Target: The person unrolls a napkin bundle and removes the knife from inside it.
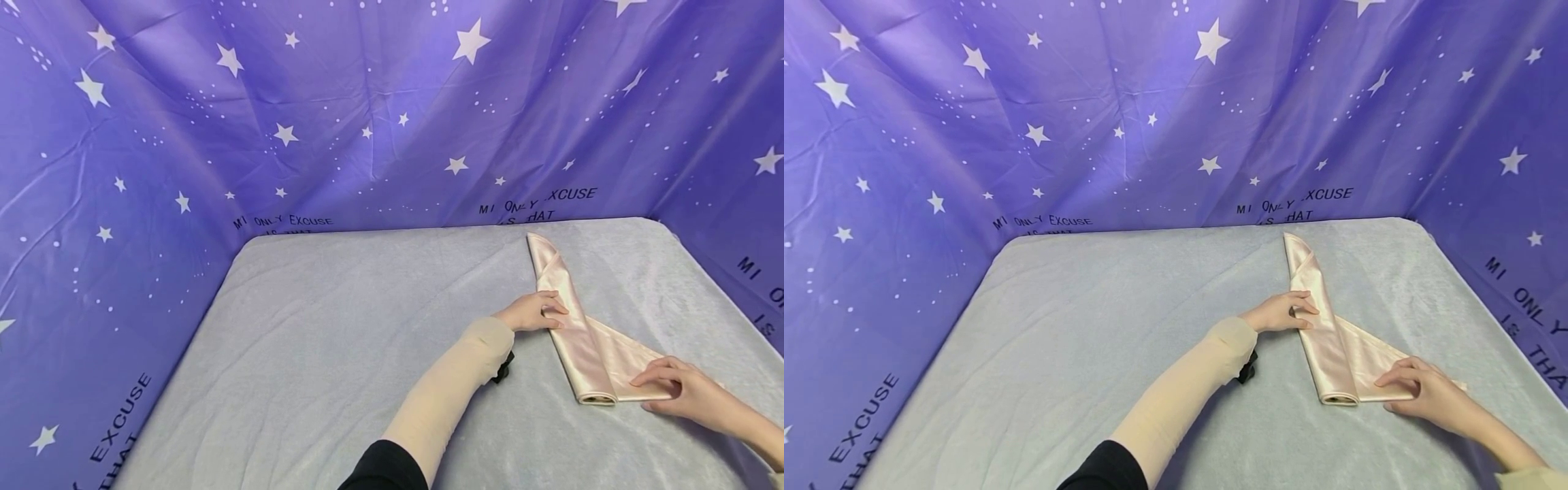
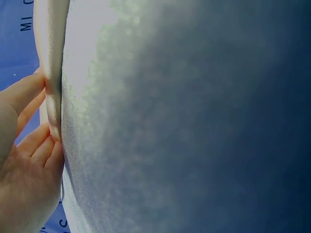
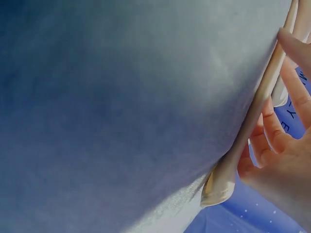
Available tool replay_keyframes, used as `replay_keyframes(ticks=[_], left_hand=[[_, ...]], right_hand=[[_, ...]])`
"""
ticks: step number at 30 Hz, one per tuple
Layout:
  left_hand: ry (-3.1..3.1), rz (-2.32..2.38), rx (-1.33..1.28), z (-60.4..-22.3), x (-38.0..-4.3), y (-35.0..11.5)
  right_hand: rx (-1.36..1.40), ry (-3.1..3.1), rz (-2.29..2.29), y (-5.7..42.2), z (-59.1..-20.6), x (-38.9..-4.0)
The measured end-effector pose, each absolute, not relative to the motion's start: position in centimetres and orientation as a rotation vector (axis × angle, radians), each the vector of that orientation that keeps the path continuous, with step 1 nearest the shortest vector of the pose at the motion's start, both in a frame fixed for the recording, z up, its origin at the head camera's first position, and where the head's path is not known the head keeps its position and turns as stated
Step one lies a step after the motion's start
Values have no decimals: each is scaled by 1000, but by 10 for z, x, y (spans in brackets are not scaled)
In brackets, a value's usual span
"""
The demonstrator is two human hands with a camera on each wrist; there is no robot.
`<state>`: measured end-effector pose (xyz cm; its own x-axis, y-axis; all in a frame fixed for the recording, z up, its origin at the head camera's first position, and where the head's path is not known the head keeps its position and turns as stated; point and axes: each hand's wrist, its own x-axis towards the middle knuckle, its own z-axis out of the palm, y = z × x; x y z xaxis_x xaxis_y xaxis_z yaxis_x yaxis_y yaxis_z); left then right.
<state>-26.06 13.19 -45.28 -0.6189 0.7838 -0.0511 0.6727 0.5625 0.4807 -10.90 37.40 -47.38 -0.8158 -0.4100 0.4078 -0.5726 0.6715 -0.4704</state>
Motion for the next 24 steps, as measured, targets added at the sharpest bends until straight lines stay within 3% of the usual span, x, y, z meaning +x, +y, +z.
replay_keyframes(ticks=[24], left_hand=[[2557, 585, 1216, -449, -260, 137]], right_hand=[[919, -2687, 1181, 373, -467, -121]])
